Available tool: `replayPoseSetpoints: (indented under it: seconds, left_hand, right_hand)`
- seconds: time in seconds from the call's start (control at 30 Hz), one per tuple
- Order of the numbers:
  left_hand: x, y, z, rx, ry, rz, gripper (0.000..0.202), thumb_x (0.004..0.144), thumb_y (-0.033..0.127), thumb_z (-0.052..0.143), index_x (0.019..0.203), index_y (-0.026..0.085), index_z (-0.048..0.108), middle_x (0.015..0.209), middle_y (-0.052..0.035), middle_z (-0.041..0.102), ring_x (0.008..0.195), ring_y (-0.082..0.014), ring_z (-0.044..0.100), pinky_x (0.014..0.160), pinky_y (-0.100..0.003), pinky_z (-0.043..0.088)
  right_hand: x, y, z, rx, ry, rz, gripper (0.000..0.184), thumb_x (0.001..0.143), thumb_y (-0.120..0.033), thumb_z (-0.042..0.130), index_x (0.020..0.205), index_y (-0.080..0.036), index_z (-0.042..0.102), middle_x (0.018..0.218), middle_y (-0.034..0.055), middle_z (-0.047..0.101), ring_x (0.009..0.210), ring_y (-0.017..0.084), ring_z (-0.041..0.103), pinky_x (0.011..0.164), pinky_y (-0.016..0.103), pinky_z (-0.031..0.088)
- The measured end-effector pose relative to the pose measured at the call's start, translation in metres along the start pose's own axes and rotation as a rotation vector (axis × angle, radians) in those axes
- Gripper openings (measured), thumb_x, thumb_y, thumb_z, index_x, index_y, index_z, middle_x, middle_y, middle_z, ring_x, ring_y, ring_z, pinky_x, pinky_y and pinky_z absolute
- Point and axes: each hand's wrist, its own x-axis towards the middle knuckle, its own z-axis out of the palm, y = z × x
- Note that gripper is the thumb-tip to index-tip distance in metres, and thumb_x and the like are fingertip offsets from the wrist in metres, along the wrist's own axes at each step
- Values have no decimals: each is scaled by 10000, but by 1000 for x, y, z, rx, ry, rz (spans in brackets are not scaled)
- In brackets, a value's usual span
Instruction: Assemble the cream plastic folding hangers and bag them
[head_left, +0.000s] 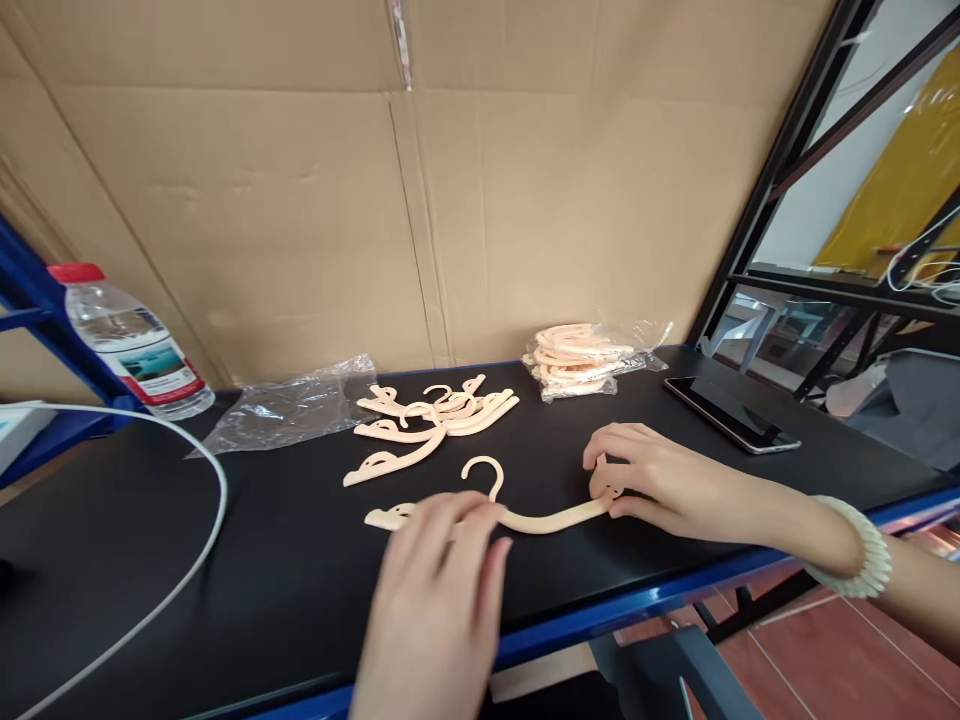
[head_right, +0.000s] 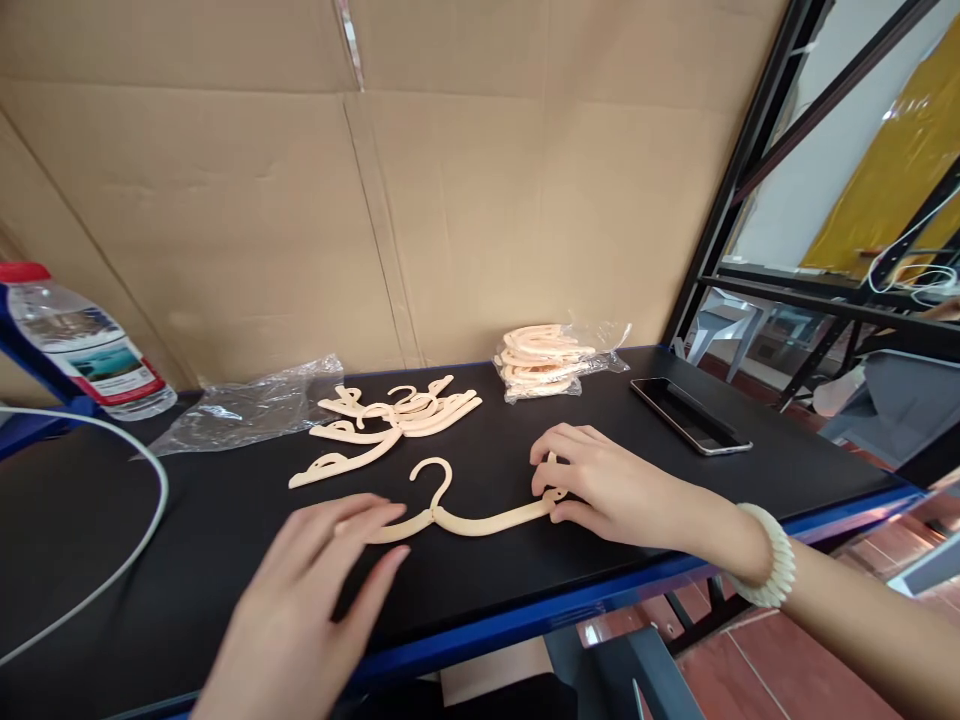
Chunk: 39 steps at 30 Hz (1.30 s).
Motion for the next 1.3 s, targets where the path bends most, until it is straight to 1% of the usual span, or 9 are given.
replayPoseSetpoints:
  seconds: [0.13, 0.23, 0.4, 0.5, 0.7, 0.9, 1.03, 1.17, 1.3]
  left_hand:
    - [-16, -58, -35, 286, -22, -111, 354, 918, 410, 493, 1165, 204, 639, 849, -63, 612, 791, -266, 621, 689, -392, 513]
    - [-16, -74, -44, 275, -174, -215, 469, 915, 480, 455, 1271, 217, 612, 667, -6, 562, 631, -231, 606, 574, -342, 511]
    - [-8, -50, -28, 172, -342, -182, 361, 914, 311, 521, 1257, 294, 633, 960, -50, 698, 895, -257, 669, 770, -390, 548]
    - [-8, -38, -17, 163, -358, -181, 271, 920, 252, 518, 1135, 257, 683, 982, -62, 690, 870, -247, 670, 756, -382, 551]
    - [-12, -40, -14, 70, -303, -187, 203, 939, 177, 457, 980, 235, 647, 937, -46, 649, 880, -225, 648, 729, -340, 551]
    - [-13, -39, -16, -15, -237, -215, 220, 941, 193, 459, 1100, 232, 607, 1009, -54, 630, 858, -200, 666, 741, -328, 565]
    - [-12, -36, -16, -79, -180, -289, 250, 918, 250, 514, 1157, 246, 588, 1109, -67, 633, 914, -221, 678, 765, -361, 590]
    - [-7, -29, -13, -319, -140, -397, 289, 909, 280, 536, 1195, 250, 563, 1165, -72, 640, 954, -211, 690, 814, -364, 609]
    - [-2, -17, -7, -594, -116, -533, 365, 877, 264, 576, 1237, 223, 531, 1141, -83, 675, 930, -207, 712, 786, -347, 627]
  right_hand:
    - [-14, -2, 7, 37, 130, 250, 241, 933, -306, 562, 1149, -221, 625, 1066, 85, 605, 904, 226, 615, 788, 370, 488]
    - [-19, -13, 18, 33, 121, 387, 384, 911, -417, 592, 1247, -232, 597, 1041, 80, 628, 847, 236, 644, 730, 376, 516]
    - [-12, -36, 38, -14, 147, 391, 215, 916, -318, 593, 1106, -236, 650, 1026, 79, 619, 893, 264, 623, 756, 414, 518]
    - [-8, -44, 44, 47, 196, 369, 100, 930, -217, 546, 965, -229, 639, 1040, 80, 622, 929, 257, 603, 784, 401, 512]
    - [-3, -47, 50, 274, 260, 384, 141, 920, -127, 498, 865, -242, 560, 1014, 49, 638, 956, 222, 599, 798, 353, 503]
    - [7, -45, 60, 388, 367, 383, 212, 912, -132, 474, 1051, -257, 574, 1106, 69, 616, 1014, 232, 604, 869, 389, 496]
    - [16, -47, 62, 497, 421, 373, 193, 904, -154, 481, 1024, -246, 600, 1088, 87, 617, 941, 237, 629, 820, 390, 518]
    - [23, -52, 61, 736, 494, 368, 164, 877, -195, 554, 1021, -242, 617, 1036, 68, 625, 883, 210, 643, 775, 345, 554]
    - [32, -62, 60, 1056, 533, 356, 251, 840, -236, 651, 1086, -238, 602, 1015, 46, 639, 931, 196, 661, 835, 324, 573]
